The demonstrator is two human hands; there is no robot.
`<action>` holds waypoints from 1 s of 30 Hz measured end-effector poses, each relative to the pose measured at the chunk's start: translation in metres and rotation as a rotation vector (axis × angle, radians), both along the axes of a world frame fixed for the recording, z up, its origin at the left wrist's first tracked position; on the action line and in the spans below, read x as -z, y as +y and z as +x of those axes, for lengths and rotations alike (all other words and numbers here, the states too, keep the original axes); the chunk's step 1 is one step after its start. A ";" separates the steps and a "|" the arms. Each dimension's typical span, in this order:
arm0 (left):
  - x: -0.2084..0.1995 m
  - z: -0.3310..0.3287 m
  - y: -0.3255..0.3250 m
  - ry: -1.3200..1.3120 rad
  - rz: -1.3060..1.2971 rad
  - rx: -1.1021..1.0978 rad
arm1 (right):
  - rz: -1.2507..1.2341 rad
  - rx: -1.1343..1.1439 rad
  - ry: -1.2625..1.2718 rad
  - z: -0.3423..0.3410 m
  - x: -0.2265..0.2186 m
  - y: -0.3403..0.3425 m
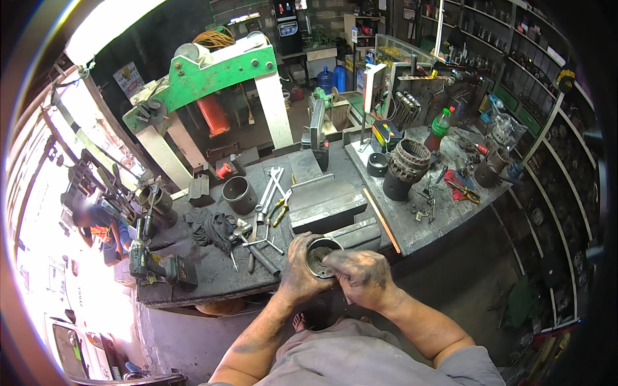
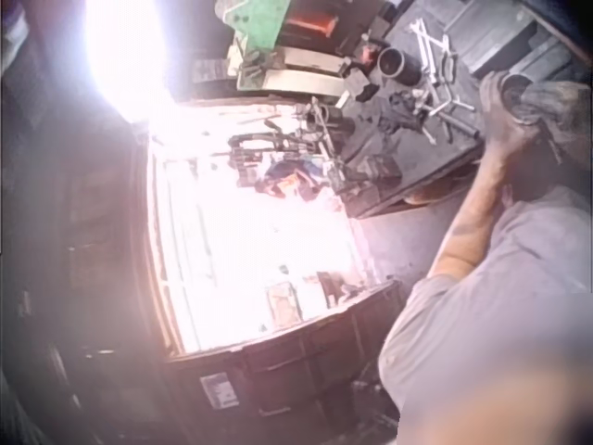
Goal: The person assembles small mechanical components on a cluttered workbench in a workshop. They use a blue-handled screwdriver to tighten parts, then switch to a red-handled screwdriver to adjust another component. The person also uses a small metal tool to scrape or clean the inside of a cylindrical part. Tools and parts remain on the bench throughout.
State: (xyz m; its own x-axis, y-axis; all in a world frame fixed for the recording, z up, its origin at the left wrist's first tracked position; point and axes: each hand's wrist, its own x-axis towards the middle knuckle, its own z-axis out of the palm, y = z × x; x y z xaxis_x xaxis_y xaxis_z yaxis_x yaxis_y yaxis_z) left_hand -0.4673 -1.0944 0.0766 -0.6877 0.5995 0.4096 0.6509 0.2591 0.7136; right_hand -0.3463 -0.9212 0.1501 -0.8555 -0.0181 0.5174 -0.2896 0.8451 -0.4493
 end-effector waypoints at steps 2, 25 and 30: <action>0.000 -0.001 0.000 -0.024 0.004 0.007 | -0.019 0.028 0.014 -0.001 0.000 0.001; -0.007 -0.002 0.003 -0.026 0.026 0.001 | 0.088 -0.180 -0.071 -0.020 -0.018 0.032; -0.007 -0.003 0.003 -0.012 0.014 0.035 | 0.084 -0.173 -0.116 -0.021 -0.024 0.033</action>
